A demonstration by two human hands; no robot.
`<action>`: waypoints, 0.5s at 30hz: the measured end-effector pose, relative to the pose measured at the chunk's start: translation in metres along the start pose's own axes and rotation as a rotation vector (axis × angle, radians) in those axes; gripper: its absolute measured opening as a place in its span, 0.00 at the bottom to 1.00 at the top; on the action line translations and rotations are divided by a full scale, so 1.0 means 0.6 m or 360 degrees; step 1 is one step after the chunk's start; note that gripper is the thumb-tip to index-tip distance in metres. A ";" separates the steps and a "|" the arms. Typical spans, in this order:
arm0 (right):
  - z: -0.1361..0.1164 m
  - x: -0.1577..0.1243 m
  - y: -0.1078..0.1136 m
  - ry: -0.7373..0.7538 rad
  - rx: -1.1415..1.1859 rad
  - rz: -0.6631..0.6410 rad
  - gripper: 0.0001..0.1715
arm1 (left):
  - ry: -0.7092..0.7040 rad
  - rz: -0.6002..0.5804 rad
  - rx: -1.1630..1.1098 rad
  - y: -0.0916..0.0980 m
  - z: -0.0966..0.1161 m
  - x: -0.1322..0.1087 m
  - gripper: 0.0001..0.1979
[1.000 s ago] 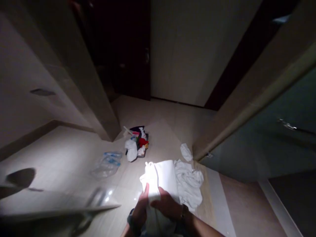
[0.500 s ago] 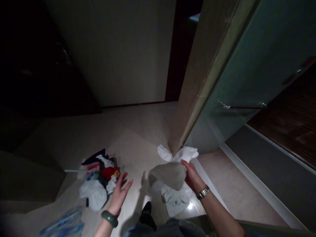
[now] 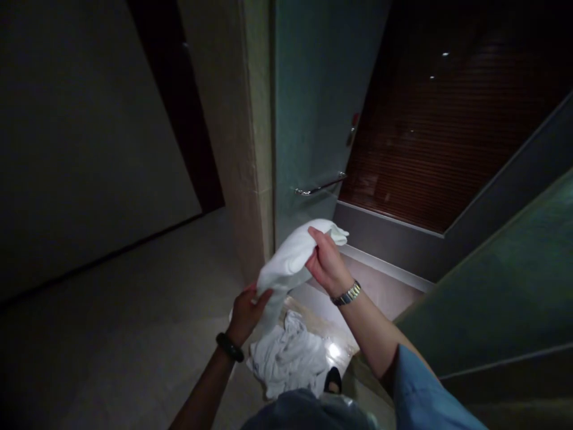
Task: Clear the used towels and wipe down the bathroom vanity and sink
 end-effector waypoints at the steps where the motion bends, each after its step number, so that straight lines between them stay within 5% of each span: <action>1: -0.023 0.022 0.006 0.0057 0.0023 -0.0051 0.13 | 0.0038 -0.0044 -0.0142 0.007 0.011 0.029 0.22; 6: -0.082 0.121 0.102 0.0127 -0.0110 -0.0393 0.19 | 0.0025 -0.0019 -0.1047 0.001 0.067 0.149 0.28; 11: -0.052 0.146 0.270 0.0084 -0.1009 -0.0398 0.21 | 0.0070 -0.0045 -0.0768 -0.072 0.072 0.243 0.24; 15: 0.024 0.129 0.309 0.0008 -0.1498 -0.1056 0.34 | 0.0181 -0.0470 -0.0261 -0.182 0.046 0.268 0.12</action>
Point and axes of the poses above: each hand's wrist, its own x-axis towards the middle knuckle, its own y-axis out of the back of the hand, z = x × y, the point moved 4 cm from there along x, towards the middle knuckle, and after that the axes turned 15 degrees about -z, right-handed, at the moved point
